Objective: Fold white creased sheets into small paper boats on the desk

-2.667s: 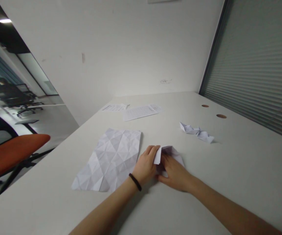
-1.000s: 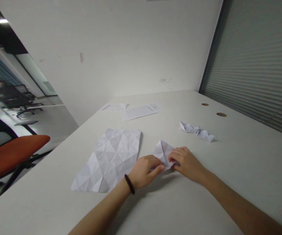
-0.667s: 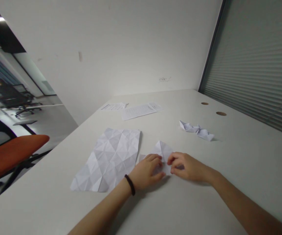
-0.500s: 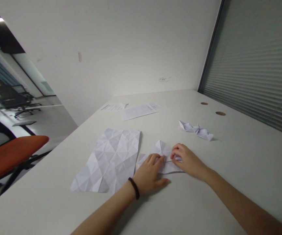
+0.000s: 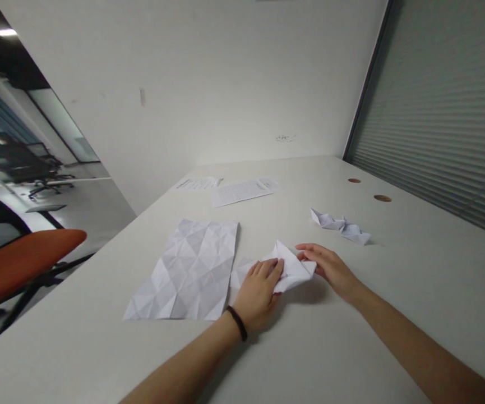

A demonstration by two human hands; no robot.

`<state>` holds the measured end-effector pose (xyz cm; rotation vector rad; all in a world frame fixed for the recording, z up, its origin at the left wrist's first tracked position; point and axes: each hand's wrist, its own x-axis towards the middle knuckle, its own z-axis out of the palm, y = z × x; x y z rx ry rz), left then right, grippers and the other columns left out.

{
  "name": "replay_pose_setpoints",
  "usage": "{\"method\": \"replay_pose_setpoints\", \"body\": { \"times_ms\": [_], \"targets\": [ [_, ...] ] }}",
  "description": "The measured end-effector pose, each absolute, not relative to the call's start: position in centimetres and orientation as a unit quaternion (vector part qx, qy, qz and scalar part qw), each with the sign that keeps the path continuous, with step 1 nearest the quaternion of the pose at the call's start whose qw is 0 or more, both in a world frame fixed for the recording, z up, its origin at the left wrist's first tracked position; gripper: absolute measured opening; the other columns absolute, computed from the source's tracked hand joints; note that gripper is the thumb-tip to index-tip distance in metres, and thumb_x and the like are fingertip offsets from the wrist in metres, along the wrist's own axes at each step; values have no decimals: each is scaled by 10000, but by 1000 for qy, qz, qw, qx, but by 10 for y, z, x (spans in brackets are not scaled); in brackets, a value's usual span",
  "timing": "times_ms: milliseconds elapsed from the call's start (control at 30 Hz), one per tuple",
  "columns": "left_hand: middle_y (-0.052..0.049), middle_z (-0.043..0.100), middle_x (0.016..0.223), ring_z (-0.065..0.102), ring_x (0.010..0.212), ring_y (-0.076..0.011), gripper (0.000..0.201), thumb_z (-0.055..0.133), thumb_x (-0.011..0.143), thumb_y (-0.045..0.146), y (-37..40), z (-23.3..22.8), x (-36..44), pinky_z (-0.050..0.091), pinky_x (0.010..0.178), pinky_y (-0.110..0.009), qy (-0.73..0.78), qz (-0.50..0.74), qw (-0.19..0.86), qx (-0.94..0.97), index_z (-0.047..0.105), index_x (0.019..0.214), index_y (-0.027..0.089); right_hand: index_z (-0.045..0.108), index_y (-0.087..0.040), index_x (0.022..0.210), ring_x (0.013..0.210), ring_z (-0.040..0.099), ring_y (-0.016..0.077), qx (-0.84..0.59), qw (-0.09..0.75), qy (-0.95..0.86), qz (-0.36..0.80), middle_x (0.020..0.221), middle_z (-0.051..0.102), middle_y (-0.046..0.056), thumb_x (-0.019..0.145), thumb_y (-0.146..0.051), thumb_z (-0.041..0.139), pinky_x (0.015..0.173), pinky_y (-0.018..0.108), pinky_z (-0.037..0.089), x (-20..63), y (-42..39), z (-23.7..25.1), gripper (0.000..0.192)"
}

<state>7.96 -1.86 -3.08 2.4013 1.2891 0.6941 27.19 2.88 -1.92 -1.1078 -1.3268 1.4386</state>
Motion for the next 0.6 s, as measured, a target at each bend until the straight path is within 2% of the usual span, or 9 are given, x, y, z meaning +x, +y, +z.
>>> {"method": "replay_pose_setpoints", "body": {
  "times_ms": [100,200,267,333,400,467,533,600],
  "targets": [
    [-84,519,1223,442,1149,-220,374,354,873,276,-18,-25,79,286,1021,-372,449,417,294,734,479,1215,190,544,-210,986,732,575,149,-426,491,-502,571,884,635,36,671,-370,622,637,279,433,274,30,-19,362],
    [-81,577,1155,452,1158,-228,431,347,877,455,-17,-24,79,293,1022,-355,455,557,437,540,560,1112,164,505,-245,1037,911,575,181,-394,490,-533,566,991,619,41,588,-292,711,787,326,430,270,29,-26,496],
    [-95,602,1116,485,1126,-251,495,391,837,534,-15,-27,79,359,971,-372,436,573,523,456,576,1080,144,473,-251,1075,924,580,187,-368,459,-556,587,964,627,37,578,-275,724,823,347,423,265,27,-31,557],
    [-107,616,1085,527,1069,-262,505,402,829,543,-11,-31,78,420,905,-385,423,553,568,438,574,1074,136,446,-241,1104,837,605,176,-353,428,-570,606,870,640,24,621,-296,697,781,343,443,261,25,-34,547],
    [-111,610,1088,539,1051,-262,456,421,838,492,-7,-33,76,433,887,-393,427,542,549,472,551,1097,140,439,-223,1118,758,612,169,-358,413,-579,605,804,634,13,663,-325,656,709,321,462,260,26,-35,514],
    [-100,580,1133,517,1080,-250,409,435,848,413,-3,-31,70,415,911,-399,447,552,470,524,483,1172,169,459,-202,1126,730,613,171,-393,410,-594,570,815,625,21,697,-342,608,661,308,471,264,28,-34,475],
    [-85,519,1206,491,1110,-228,454,426,853,345,0,-23,60,398,931,-404,486,576,343,561,339,1279,215,496,-187,1130,779,614,181,-444,397,-630,499,901,624,50,735,-319,556,696,326,478,270,31,-34,421],
    [-108,438,1282,470,1133,-223,533,405,857,319,3,-13,47,392,936,-419,524,572,202,599,197,1338,221,547,-183,1112,894,595,197,-474,364,-692,406,1003,615,76,761,-253,514,806,357,456,275,33,-35,359]
  ]
}}
